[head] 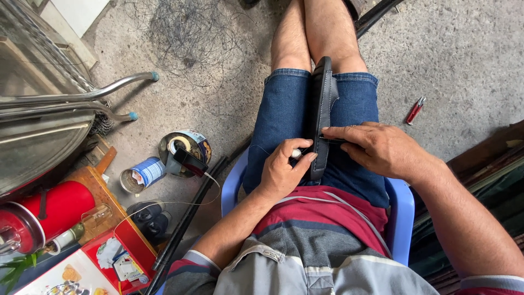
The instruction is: Hand-stitching the sole of a shoe using a needle and thread in a repair shop environment.
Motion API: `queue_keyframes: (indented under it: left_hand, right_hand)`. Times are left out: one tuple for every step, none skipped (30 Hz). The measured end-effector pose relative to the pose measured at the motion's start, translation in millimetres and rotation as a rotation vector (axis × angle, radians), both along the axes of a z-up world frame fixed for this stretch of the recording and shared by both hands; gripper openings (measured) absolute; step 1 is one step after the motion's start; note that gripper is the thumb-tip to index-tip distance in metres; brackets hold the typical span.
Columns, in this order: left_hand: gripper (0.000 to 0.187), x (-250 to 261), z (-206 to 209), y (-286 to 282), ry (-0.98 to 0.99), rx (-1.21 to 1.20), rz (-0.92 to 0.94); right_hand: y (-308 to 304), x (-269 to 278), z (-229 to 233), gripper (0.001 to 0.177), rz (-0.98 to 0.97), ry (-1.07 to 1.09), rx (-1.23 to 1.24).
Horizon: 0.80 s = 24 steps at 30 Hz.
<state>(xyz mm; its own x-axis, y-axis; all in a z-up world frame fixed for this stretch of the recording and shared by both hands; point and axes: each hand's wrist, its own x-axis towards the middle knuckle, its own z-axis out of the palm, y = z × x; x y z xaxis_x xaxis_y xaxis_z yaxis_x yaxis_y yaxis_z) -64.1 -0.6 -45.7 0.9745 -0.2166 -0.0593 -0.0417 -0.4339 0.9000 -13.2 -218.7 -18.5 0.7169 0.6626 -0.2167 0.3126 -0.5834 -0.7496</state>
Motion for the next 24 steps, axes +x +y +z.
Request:
queue_keyframes:
  left_hand:
    - [0.023,0,0,-2,-0.01,-0.023,0.05]
    - [0.021,-1,-1,-4,-0.021,-0.046,0.099]
    - [0.021,-2,-3,-5,-0.021,-0.047,0.098]
    - [0.021,-3,-5,-5,-0.046,-0.045,0.09]
    - [0.021,-5,-7,-6,-0.073,-0.042,0.084]
    - [0.021,-4,-5,-6,-0.073,-0.042,0.086]
    - [0.021,-2,-3,-7,-0.142,-0.026,0.084]
    - [0.021,-1,-1,-8,-0.211,-0.011,0.082]
    - [0.021,-2,-1,-10,-0.208,-0.012,0.084]
    - [0.02,-4,-1,-11,-0.239,-0.014,0.091]
    - [0.02,-4,-1,-13,-0.272,-0.016,0.1]
    - [0.02,-3,-2,-14,-0.27,-0.015,0.103]
    - [0.018,-3,-3,-14,-0.299,-0.007,0.095]
    - [0.017,-3,-4,-15,-0.327,0.001,0.088]
    - [0.017,-4,-5,-16,-0.328,0.002,0.097]
    - [0.017,-5,-6,-17,-0.339,-0.001,0.105]
    - [0.016,-6,-6,-17,-0.349,0.001,0.117]
    - [0.016,-3,-4,-15,-0.349,0.006,0.13]
    - [0.016,-3,-3,-13,-0.351,0.016,0.057]
    - [0.018,-3,0,-11,-0.351,0.026,-0.017]
    - [0.018,-2,-2,-11,-0.358,0.031,-0.003]
    - [0.019,-1,-4,-11,-0.37,0.026,-0.004]
    - [0.02,-4,-4,-11,-0.368,0.019,-0.012]
    - [0.02,-4,-6,-12,-0.361,0.022,-0.005]
  right_hand:
    - [4,1,6,0.041,-0.07,0.014,-0.019]
    - [7,3,13,0.039,-0.141,0.028,-0.038]
    - [7,2,14,0.039,-0.141,0.028,-0.039]
    - [8,1,16,0.039,-0.123,-0.004,-0.099]
    - [9,0,17,0.039,-0.102,-0.036,-0.159]
    - [10,0,18,0.039,-0.1,-0.037,-0.158]
    - [12,-1,19,0.039,-0.092,-0.079,-0.198]
    - [13,-1,20,0.039,-0.084,-0.121,-0.238]
    - [14,-2,23,0.039,-0.083,-0.118,-0.239]
    - [16,-2,25,0.038,-0.069,-0.147,-0.278]
    - [18,-2,27,0.037,-0.054,-0.178,-0.315]
    - [17,-3,24,0.037,-0.051,-0.177,-0.315]
    - [17,-4,21,0.035,-0.055,-0.212,-0.319]
    - [17,-5,18,0.034,-0.058,-0.247,-0.323]
    - [15,-7,16,0.034,-0.049,-0.249,-0.322]
    - [13,-9,13,0.032,-0.085,-0.274,-0.245]
    - [12,-9,10,0.031,-0.117,-0.298,-0.164]
    - [10,-7,4,0.031,-0.103,-0.299,-0.158]
    - [7,-7,-1,0.033,-0.104,-0.204,-0.099]
    - [5,-7,-6,0.035,-0.105,-0.108,-0.04]
    - [5,-7,-10,0.035,-0.09,-0.115,-0.036]
    - [4,-6,-13,0.034,-0.124,-0.113,0.008]
    - [3,-11,-16,0.032,-0.164,-0.096,0.05]
    - [4,-9,-16,0.032,-0.156,-0.089,0.051]
